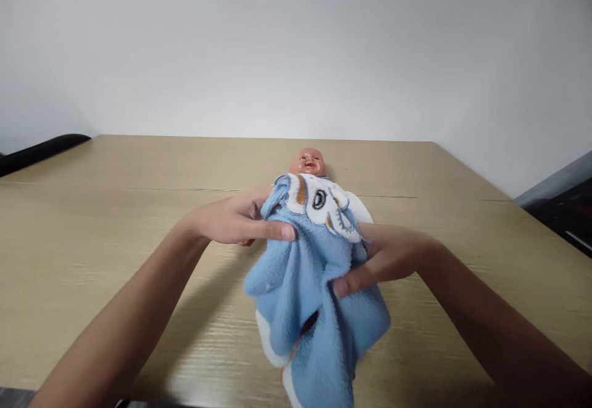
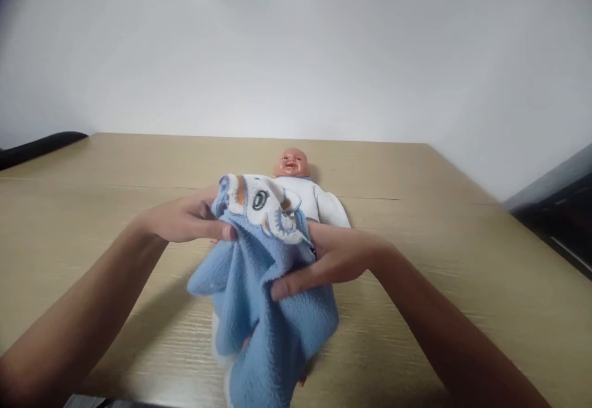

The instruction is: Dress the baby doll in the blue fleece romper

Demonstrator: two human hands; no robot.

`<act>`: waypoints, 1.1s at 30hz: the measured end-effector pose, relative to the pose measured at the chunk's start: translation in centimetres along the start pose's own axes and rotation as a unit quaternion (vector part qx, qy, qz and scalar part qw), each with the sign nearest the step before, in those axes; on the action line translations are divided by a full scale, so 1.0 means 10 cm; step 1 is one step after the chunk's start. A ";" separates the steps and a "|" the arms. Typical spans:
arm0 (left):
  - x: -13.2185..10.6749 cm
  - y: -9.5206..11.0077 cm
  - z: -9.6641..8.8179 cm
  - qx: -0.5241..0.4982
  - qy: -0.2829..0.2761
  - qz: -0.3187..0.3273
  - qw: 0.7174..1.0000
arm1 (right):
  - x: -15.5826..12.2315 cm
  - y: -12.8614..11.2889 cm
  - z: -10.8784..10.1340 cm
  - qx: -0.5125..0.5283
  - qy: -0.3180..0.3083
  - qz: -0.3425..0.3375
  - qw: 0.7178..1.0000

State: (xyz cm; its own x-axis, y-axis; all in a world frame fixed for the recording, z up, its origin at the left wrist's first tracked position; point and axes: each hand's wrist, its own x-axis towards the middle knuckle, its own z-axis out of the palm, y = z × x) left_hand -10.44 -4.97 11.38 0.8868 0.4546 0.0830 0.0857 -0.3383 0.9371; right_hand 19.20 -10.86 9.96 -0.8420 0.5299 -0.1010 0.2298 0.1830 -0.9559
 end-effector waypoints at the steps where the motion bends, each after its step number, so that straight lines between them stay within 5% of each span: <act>1: 0.03 -0.03 0.02 -0.010 0.011 0.002 1.000 | -0.01 0.02 -0.02 0.007 -0.037 0.006 0.999; 3: 0.09 -0.07 0.08 -0.019 0.034 0.008 0.999 | -0.03 0.04 -0.03 0.005 -0.049 0.007 0.999; 6: 0.15 -0.13 0.13 -0.027 0.042 0.009 0.999 | -0.07 0.03 -0.03 -0.009 0.015 -0.008 1.000; 11: 0.12 -0.18 0.05 -0.155 -0.095 -0.041 0.982 | -0.11 0.11 -0.02 0.043 0.117 -0.032 0.992; 14: 0.11 -0.16 0.02 -0.144 -0.136 -0.048 0.979 | -0.10 0.23 -0.03 0.059 0.192 -0.025 0.979; 16: 0.11 -0.13 0.02 -0.117 -0.103 -0.017 0.988 | -0.08 0.27 -0.03 0.059 0.174 0.002 0.983; 20: 0.13 -0.09 0.04 -0.081 -0.022 0.036 0.996 | -0.06 0.20 -0.03 0.046 -0.004 0.033 0.998; 22: 0.14 -0.08 0.04 -0.066 -0.019 0.032 0.997 | -0.08 0.15 -0.03 0.026 -0.028 0.036 0.999; 25: 0.14 -0.08 0.02 -0.062 -0.055 0.007 0.997 | -0.12 0.18 -0.02 0.031 0.040 0.028 0.998; 29: 0.14 -0.09 0.00 -0.117 -0.194 -0.013 0.974 | -0.13 0.34 0.03 0.116 0.169 -0.013 0.979; 31: 0.13 -0.09 0.00 -0.130 -0.195 -0.017 0.972 | -0.10 0.40 0.07 0.127 0.199 0.006 0.972; 33: 0.12 -0.08 0.03 -0.134 -0.156 -0.017 0.978 | -0.06 0.40 0.09 0.121 0.158 0.015 0.980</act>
State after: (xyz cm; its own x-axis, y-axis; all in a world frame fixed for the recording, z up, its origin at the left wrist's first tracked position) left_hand -9.34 -4.37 10.62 0.9847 0.1731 -0.0178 0.0322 -0.0808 0.9962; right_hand 20.17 -11.21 5.94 -0.6348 0.7689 -0.0756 0.0966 -0.0181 -0.9952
